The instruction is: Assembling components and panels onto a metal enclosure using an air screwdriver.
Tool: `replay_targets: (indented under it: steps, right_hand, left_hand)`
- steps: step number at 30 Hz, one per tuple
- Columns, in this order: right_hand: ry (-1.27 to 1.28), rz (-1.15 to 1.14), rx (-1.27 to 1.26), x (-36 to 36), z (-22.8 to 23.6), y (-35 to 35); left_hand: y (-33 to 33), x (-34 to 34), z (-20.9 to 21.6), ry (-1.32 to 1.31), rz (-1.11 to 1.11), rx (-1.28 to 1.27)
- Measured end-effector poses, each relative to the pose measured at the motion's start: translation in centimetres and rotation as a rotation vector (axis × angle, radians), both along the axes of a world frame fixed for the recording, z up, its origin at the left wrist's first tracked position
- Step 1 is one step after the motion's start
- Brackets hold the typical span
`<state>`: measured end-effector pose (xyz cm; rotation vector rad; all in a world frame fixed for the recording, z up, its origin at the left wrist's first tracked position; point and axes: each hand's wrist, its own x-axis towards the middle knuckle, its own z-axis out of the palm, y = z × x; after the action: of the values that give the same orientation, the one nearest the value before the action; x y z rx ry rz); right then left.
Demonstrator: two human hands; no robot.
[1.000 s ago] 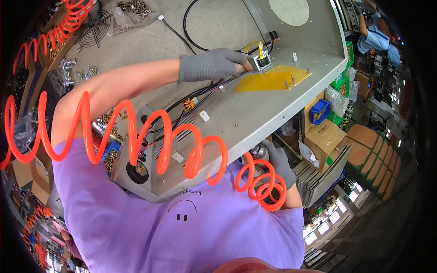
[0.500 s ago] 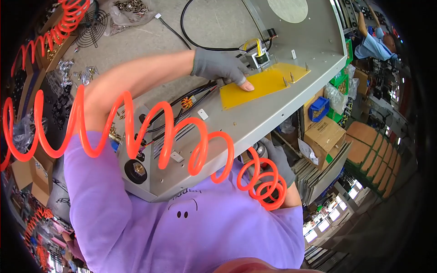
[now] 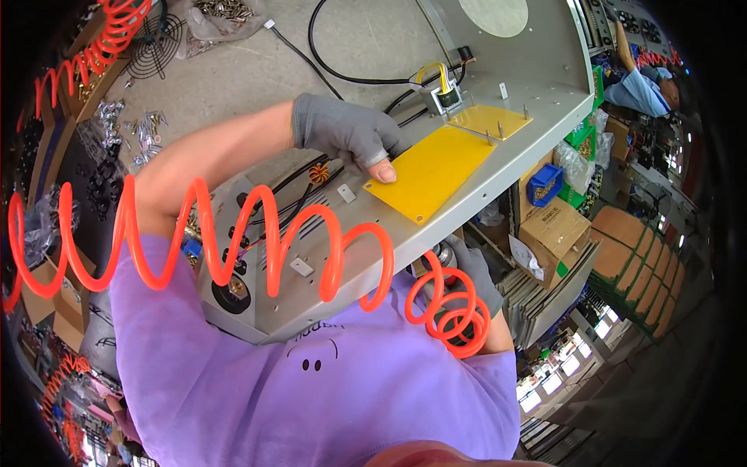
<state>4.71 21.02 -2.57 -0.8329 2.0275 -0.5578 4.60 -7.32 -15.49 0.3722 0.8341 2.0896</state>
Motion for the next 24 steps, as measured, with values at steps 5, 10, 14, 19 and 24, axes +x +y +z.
replay_targets:
  steps: [5, 10, 14, 19, 24]
  right_hand:
    - [-0.019, -0.013, 0.015, 0.1, -0.2, 0.3]
    - [0.029, -0.008, 0.010, 0.5, -0.3, 0.2]
    - [0.028, -0.002, 0.006, 0.5, -0.4, 0.2]
    - [0.010, -0.023, 0.001, 0.5, -0.4, 0.0]
    - [0.007, -0.026, -0.017, 0.6, -0.3, 0.0]
  left_hand:
    - [-0.1, 0.8, -0.3, -0.150, -0.016, -0.015]
    - [0.3, 2.1, -0.2, -0.287, -0.051, 0.269]
    - [0.0, 1.6, 0.7, -0.164, -0.046, 0.162]
    - [0.6, 0.9, -3.7, -0.045, -0.037, 0.051]
    - [0.9, 1.1, -3.9, -0.062, 0.105, -0.032]
